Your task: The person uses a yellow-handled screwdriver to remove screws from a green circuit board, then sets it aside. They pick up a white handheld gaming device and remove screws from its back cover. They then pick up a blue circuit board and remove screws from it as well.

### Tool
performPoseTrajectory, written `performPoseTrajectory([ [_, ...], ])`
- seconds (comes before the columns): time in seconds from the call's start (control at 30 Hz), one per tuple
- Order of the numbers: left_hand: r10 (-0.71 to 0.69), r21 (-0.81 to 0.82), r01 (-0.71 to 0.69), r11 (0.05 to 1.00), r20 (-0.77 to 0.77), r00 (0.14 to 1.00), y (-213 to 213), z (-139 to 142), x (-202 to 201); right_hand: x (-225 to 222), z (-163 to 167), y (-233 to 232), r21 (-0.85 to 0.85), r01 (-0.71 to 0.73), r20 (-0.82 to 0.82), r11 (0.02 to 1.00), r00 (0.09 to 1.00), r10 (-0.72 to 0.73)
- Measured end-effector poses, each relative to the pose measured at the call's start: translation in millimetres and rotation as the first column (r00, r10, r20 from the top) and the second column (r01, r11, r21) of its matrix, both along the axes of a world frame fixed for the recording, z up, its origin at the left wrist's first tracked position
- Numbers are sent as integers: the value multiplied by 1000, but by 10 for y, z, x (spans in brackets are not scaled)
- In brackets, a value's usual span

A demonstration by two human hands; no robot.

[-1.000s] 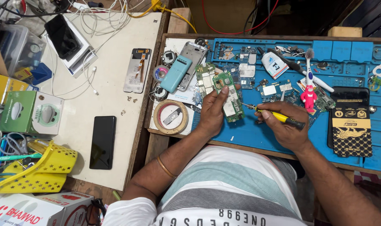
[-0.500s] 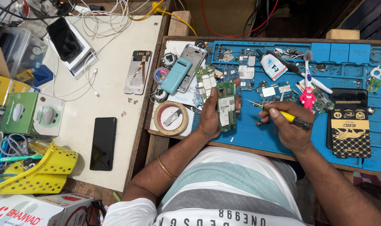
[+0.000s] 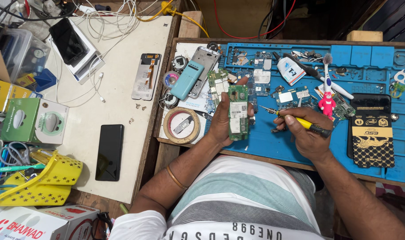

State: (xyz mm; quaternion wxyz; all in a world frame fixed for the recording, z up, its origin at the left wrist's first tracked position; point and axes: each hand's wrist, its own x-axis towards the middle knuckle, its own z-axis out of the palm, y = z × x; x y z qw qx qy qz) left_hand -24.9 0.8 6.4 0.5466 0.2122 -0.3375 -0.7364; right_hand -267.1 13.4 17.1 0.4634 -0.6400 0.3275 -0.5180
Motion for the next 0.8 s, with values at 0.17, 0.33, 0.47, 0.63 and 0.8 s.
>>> performPoseTrajectory([
  [0.17,-15,96,27,995,-128,992,-23,4,40,-6,-15,1,13,-7,5,1000,1000,6],
  [0.33,-24,132,50,990,-191,981,-21,39,42,51,28,4,25,-46,21,999,999,45],
  [0.47,-46,146,84,986,-247,968,-25,30,44,57,59,19,35,-72,6,997,997,72],
  [0.63,-66,150,107,983,-253,965,-11,-5,55,29,66,90,62,-163,-43,985,985,166],
  [0.8,-58,145,87,986,-190,980,19,13,50,43,99,99,60,-208,-74,976,974,212],
])
